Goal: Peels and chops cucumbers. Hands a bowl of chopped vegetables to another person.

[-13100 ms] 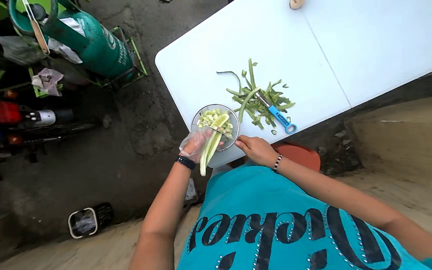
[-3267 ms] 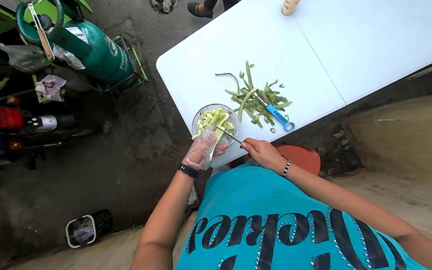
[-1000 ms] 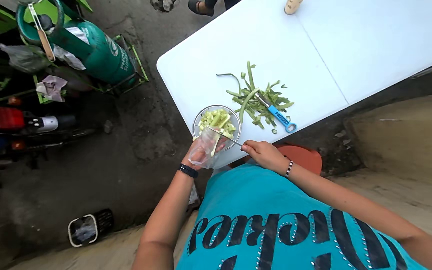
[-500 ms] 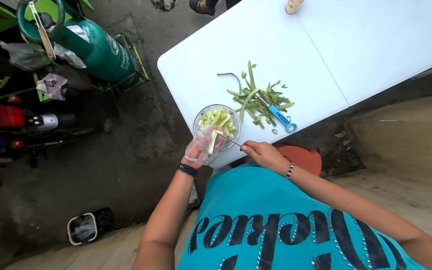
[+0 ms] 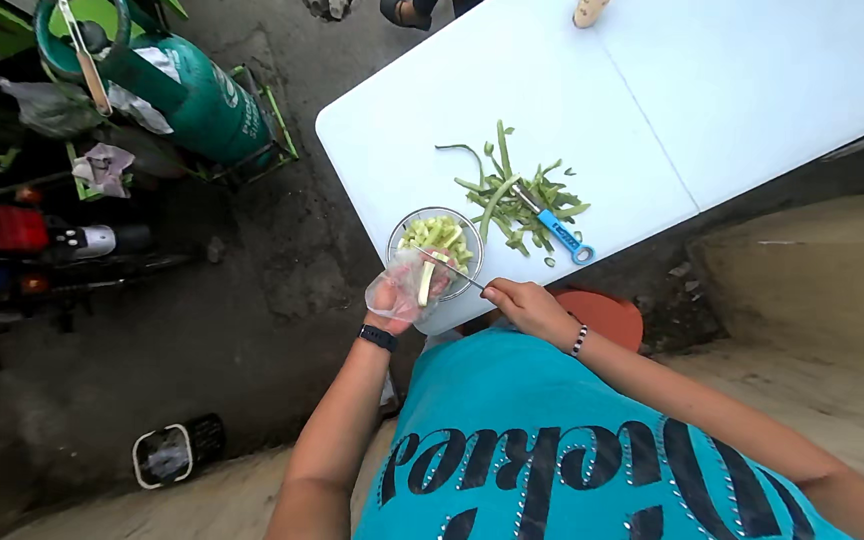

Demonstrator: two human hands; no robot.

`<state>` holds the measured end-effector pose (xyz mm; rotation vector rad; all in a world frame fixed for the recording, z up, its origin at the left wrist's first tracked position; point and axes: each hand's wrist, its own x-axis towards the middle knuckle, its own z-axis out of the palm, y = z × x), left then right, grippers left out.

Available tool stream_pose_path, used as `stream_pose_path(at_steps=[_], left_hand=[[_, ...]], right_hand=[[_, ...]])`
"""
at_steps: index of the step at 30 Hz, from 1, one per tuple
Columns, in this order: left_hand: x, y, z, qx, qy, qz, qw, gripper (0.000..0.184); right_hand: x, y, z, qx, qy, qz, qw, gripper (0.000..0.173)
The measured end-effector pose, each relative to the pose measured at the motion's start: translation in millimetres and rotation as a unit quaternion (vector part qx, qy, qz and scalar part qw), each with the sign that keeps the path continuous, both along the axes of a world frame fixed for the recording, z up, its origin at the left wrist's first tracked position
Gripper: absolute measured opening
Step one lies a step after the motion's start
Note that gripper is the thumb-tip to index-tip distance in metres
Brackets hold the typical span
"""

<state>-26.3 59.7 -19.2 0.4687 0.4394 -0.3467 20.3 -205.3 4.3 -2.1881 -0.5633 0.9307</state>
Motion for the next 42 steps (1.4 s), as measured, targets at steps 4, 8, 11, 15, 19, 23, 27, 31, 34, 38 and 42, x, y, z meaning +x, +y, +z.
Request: stream_pose_path(at_steps=[4,8,11,15,19,23,27,31,34,38,42], left_hand=[[1.2,1.6,1.3,0.005,-0.001,-0.013,1.0,0.053],[0.8,0.7,0.5,-0.017,-0.005,-0.019,1.0,0.056],[-1.1,-0.6,-1.0,-0.036,-0.031,-0.019,0.999,0.055],[-3.3,-1.0,-6.7,-0.011,-0.049,-0.025,0.998,0.058],[-3.4,-2.4,-5.7,-0.004,-0.05,-0.024,0.998,0.057],[-3.9,-4.3,-8.5,0.029,-0.036,-0.02,0.999,0.055],[0.4,-14.6,-1.4,0.079,-0.009,0.047,0.996,0.043],[-2.5,-15.6,6.0,0.103,0.062,0.119,0.986,0.034],[-14.6,-7.5,7.4,0.109,0.115,0.142,0.977,0.036],[-34.9,0.2,11.0,0.096,0.112,0.184,0.972,0.038],[-52.1,6.1,12.2,0.105,0.084,0.221,0.966,0.036]], right_hand=[[-1.5,-1.3,4.7,0.011,0.005,0.021,1.0,0.051],[-1.5,0.6,1.3,-0.019,0.005,0.029,0.999,0.05],[-0.8,3.2,-2.5,-0.044,0.02,0.032,0.998,0.049],[0.2,5.8,-6.0,-0.057,0.029,0.036,0.997,0.05],[-0.2,6.9,-8.0,-0.061,0.027,0.04,0.997,0.05],[3.2,14.7,-5.4,-0.09,0.033,0.045,0.994,0.051],[3.1,24.4,3.6,-0.121,-0.038,0.052,0.991,0.052],[5.0,26.5,1.5,-0.096,0.002,0.015,0.995,0.053],[7.4,23.4,-7.2,-0.01,0.153,-0.055,0.987,0.051],[11.3,18.4,-32.8,0.02,0.205,-0.074,0.976,0.051],[10.3,23.4,-25.2,-0.149,-0.029,0.024,0.988,0.055]])
